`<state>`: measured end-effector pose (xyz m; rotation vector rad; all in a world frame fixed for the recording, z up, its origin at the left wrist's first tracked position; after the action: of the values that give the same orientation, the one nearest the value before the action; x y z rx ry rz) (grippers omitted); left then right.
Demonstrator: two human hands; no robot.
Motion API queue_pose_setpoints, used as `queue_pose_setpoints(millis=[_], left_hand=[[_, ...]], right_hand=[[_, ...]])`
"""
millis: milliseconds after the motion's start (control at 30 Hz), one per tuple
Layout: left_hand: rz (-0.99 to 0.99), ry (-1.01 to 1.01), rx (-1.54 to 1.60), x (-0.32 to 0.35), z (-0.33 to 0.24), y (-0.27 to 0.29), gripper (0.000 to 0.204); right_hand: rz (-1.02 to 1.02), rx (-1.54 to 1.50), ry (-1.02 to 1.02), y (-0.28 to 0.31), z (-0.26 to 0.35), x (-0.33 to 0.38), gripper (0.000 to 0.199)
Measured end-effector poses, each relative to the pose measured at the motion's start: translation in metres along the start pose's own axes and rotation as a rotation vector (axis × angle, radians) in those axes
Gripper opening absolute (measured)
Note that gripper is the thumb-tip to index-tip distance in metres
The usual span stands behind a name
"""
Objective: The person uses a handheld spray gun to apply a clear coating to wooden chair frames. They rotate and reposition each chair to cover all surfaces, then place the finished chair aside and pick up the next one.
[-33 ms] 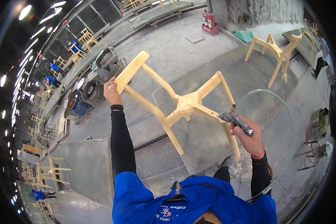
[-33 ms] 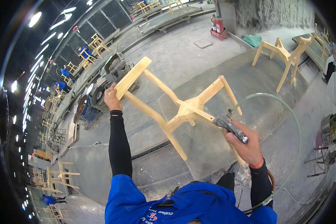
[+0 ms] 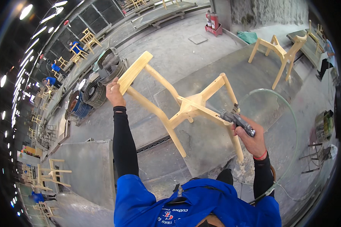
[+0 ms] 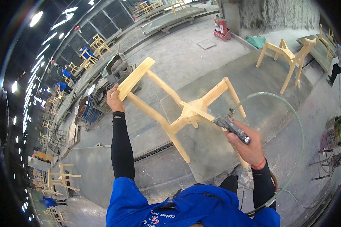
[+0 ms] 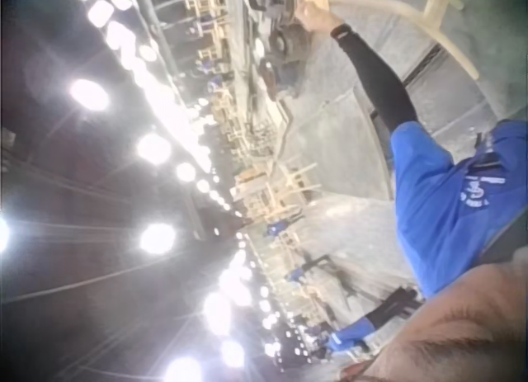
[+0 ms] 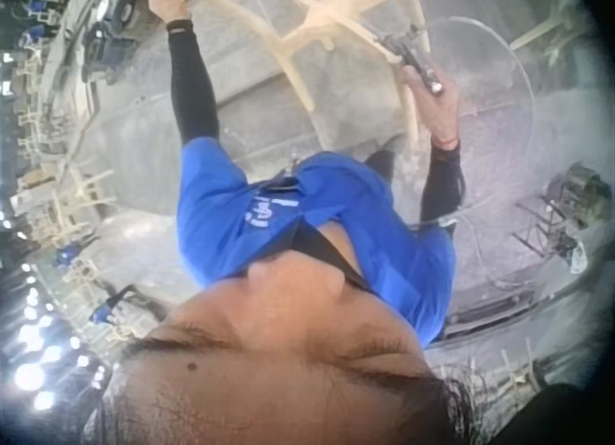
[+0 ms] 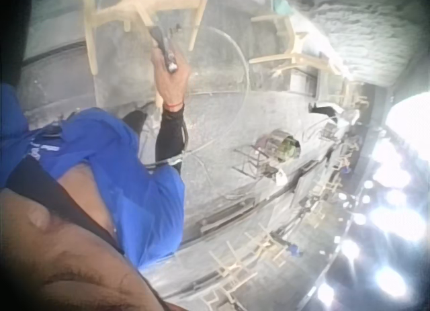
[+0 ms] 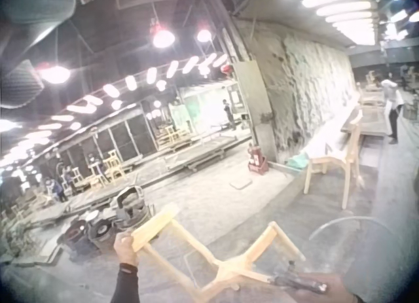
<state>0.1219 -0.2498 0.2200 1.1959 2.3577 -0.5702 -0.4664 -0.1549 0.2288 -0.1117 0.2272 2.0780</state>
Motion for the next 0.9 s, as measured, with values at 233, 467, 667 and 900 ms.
queue_pose_setpoints(millis=[233,467,667,900], left_hand=[[-0.08,-0.077,-0.026,0.031,-0.036,-0.045,0.014],[-0.121,-0.184,-0.339,0.156,-0.096,-0.145,0.005],[0.112,-0.291,-0.143,0.211,-0.072,-0.234,0.004],[0.452,-0.047,-0.019,0.088,0.024,-0.28,0.04]], right_hand=[[-0.023,0.039,0.099,-0.006,0.023,-0.011,0.052],[-0.213,0.103,-0.056,0.034,-0.005,0.038,0.05],[-0.403,0.183,-0.19,0.072,-0.015,0.105,0.05],[-0.537,0.17,-0.156,0.091,0.009,0.138,0.054]])
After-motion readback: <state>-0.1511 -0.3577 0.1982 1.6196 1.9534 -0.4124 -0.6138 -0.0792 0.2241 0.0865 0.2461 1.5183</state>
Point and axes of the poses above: each hand's wrist, its own x-axis away from the middle knuckle, its own y-axis out of the back of the hand, z = x × y, the point moved 5 cm from there along -x, towards the middle knuckle, and after that the axes turned 11 degrees about z, right-handed, at the moved point
